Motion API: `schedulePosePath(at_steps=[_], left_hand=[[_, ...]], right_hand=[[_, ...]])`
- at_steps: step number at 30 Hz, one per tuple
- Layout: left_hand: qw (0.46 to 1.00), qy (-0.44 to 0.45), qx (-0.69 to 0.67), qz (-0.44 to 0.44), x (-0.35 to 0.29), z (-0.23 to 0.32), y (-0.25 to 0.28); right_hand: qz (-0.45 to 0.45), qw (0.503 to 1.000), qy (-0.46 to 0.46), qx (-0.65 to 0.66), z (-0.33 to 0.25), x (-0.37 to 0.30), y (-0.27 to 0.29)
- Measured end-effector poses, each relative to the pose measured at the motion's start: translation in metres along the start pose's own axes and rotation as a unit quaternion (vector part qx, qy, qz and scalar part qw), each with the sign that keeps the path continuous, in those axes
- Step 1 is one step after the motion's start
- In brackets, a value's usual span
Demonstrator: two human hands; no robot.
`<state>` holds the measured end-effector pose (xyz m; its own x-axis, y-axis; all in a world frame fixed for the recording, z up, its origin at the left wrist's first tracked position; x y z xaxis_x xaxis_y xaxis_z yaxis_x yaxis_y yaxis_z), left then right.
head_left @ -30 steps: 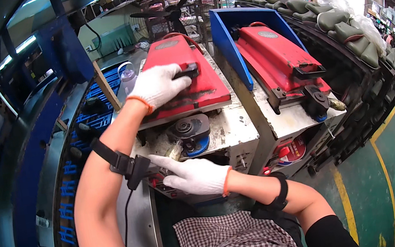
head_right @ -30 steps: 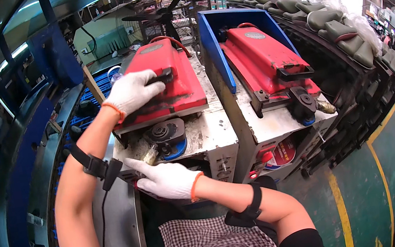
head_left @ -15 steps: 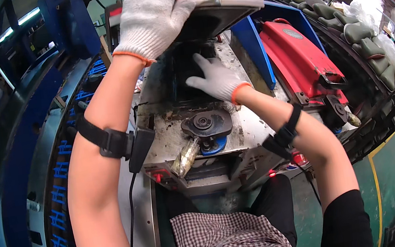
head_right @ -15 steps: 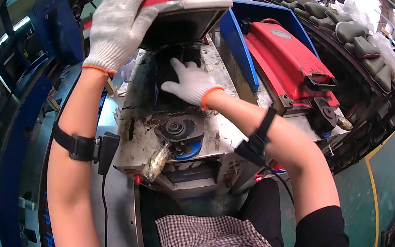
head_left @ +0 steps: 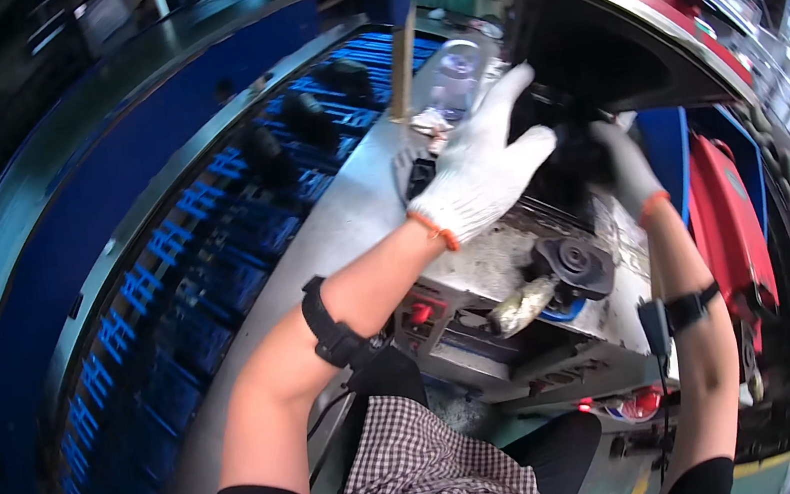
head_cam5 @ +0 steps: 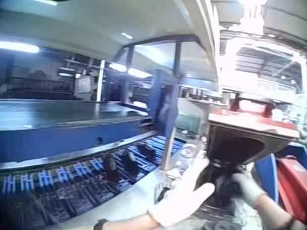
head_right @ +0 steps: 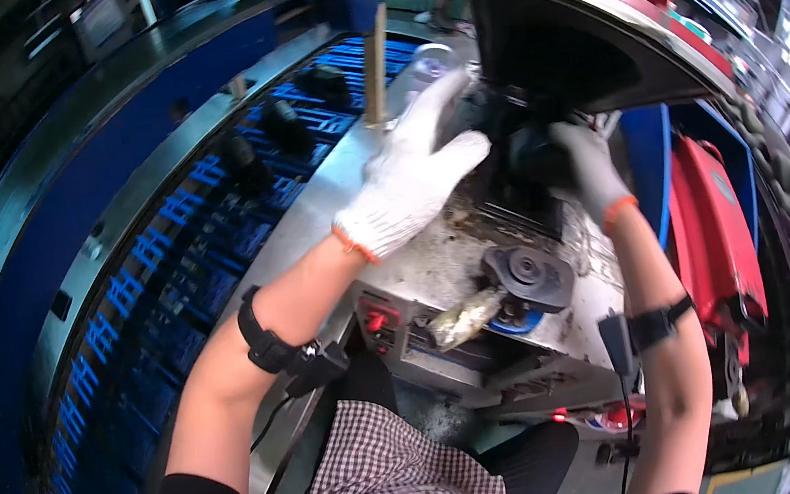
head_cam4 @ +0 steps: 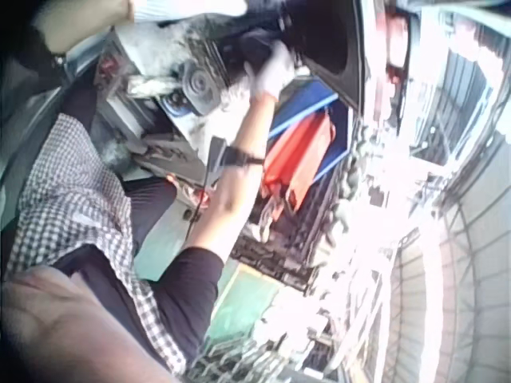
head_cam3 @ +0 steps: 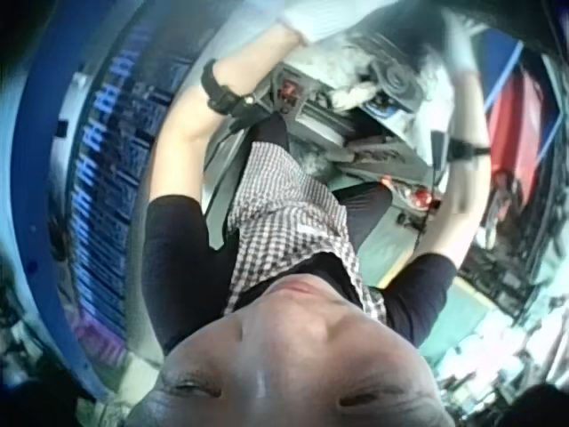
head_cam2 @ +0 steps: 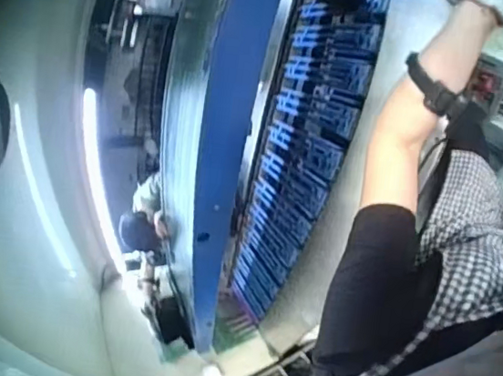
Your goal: Processing shoe components using industrial heat-pressing or lasting machinery on a production line.
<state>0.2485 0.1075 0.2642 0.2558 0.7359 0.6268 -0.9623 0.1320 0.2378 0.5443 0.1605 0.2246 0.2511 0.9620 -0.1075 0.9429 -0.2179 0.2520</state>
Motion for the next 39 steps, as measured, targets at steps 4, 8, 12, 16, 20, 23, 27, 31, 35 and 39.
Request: schedulePosePath(at_steps=[4,8,12,16,20,23,27,31,35,39], left_hand=[[0.929,0.173,-0.318,0.077,-0.05,-0.041,0.018],[0.708,0.317,-0.631,0.018,-0.073,-0.045,-0.017],[0.676,0.206,-0.702,0.089,-0.092,-0.008,0.015],[0.704,0.258,-0.627,0.212,-0.116,-0.033,0.086],[0.783,0.329,-0.369,0.378,-0.134,-0.138,0.18],[0.807,0.353,-0.157,0.446,-0.124,-0.194,0.225],[0.818,0.391,-0.036,0.421,-0.108,-0.251,0.285],[0.809,0.366,0.212,0.407,-0.116,-0.3,0.324],[0.75,0.42,0.397,0.323,-0.136,-0.312,0.324],[0.778,0.443,0.333,0.298,-0.138,-0.277,0.282]], right_hand=[[-0.155,0.964,0.043,0.212,-0.034,-0.071,-0.014],[-0.179,0.944,0.084,0.263,-0.029,-0.125,-0.057],[-0.263,0.931,0.246,0.059,-0.05,-0.18,-0.131],[-0.228,0.912,0.333,-0.072,-0.063,-0.204,-0.123],[-0.076,0.927,0.359,-0.081,-0.049,-0.208,-0.072],[0.058,0.927,0.359,-0.09,-0.027,-0.202,-0.011],[0.206,0.915,0.324,-0.128,-0.007,-0.21,0.044],[0.241,0.915,0.306,-0.1,0.008,-0.21,0.057],[0.274,0.906,0.295,-0.128,0.021,-0.221,0.072],[0.305,0.884,0.278,-0.219,0.047,-0.231,0.137]])
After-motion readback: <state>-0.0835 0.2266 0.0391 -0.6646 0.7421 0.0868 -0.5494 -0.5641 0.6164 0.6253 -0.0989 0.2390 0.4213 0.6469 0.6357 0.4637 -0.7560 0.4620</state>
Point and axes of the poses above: each hand's wrist, its own x-axis towards the middle knuckle, its own y-axis out of the back of the hand, z = x × y, the point moved 3 cm from there along x, towards the middle knuckle, and after that the axes turned 4 degrees about -x, right-handed, at the moved point
